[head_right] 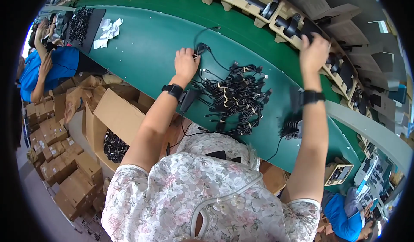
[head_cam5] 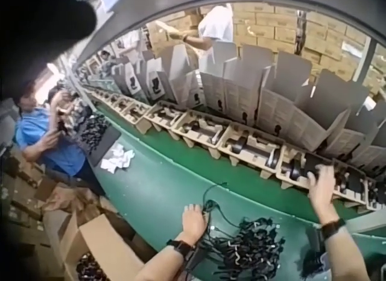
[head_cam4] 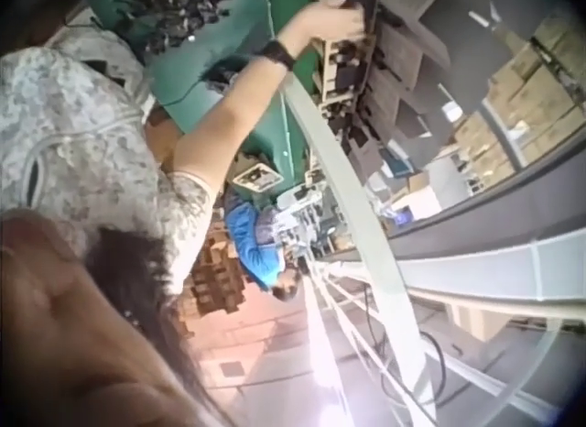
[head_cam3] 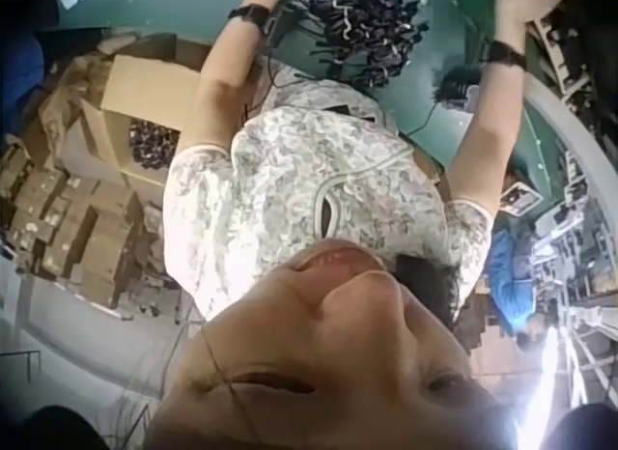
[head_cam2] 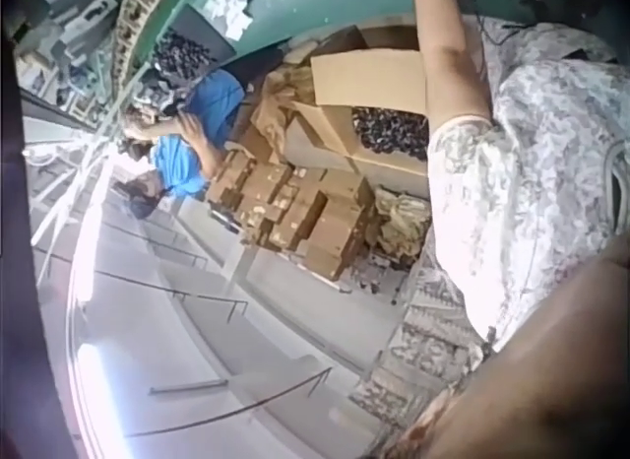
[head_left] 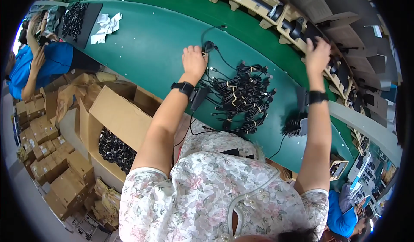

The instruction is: The person picks up a cable and a square pad from the table, fits them together, and places the assembly into a cardboard tray. They also retrieve more square pads from a box to continue assembling them with cables before placing them into the trays.

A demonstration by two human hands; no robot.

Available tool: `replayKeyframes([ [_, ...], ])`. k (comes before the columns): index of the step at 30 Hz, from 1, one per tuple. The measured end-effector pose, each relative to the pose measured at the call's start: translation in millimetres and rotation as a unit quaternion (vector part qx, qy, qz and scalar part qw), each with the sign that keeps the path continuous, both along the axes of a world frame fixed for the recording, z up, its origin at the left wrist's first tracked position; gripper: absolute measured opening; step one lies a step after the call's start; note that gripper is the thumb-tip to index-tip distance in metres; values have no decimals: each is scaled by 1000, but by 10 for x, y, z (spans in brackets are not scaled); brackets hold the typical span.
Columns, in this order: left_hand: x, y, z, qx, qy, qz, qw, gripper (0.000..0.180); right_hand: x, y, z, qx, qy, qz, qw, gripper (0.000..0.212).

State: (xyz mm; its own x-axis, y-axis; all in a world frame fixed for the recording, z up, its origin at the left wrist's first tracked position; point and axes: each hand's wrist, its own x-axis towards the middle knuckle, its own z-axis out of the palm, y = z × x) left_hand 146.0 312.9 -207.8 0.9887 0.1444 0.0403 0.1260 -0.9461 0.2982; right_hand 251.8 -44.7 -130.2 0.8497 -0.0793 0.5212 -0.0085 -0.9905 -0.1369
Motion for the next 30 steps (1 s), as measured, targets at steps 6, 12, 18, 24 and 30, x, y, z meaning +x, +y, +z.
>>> replayKeyframes([
  [6, -257, -402, 922, -186, -63, -235, 952, 29, -1066, 1418, 606, 113, 66, 505, 853, 41],
  [12, -194, -588, 1286, -465, 155, -188, 851, 28, -1296, 1101, 579, 356, 277, 306, 838, 29],
  [18, -406, -1323, 1003, -676, 71, -220, 700, 27, -1532, 999, 824, 907, 119, 19, 404, 21],
  [24, -518, -1389, 981, -630, 485, -284, 536, 21, -2022, 368, 801, 715, 187, 38, 673, 17],
  [30, -625, -1829, 1122, -574, 462, -290, 611, 16, -2589, 225, 939, 233, 139, 249, 930, 18],
])
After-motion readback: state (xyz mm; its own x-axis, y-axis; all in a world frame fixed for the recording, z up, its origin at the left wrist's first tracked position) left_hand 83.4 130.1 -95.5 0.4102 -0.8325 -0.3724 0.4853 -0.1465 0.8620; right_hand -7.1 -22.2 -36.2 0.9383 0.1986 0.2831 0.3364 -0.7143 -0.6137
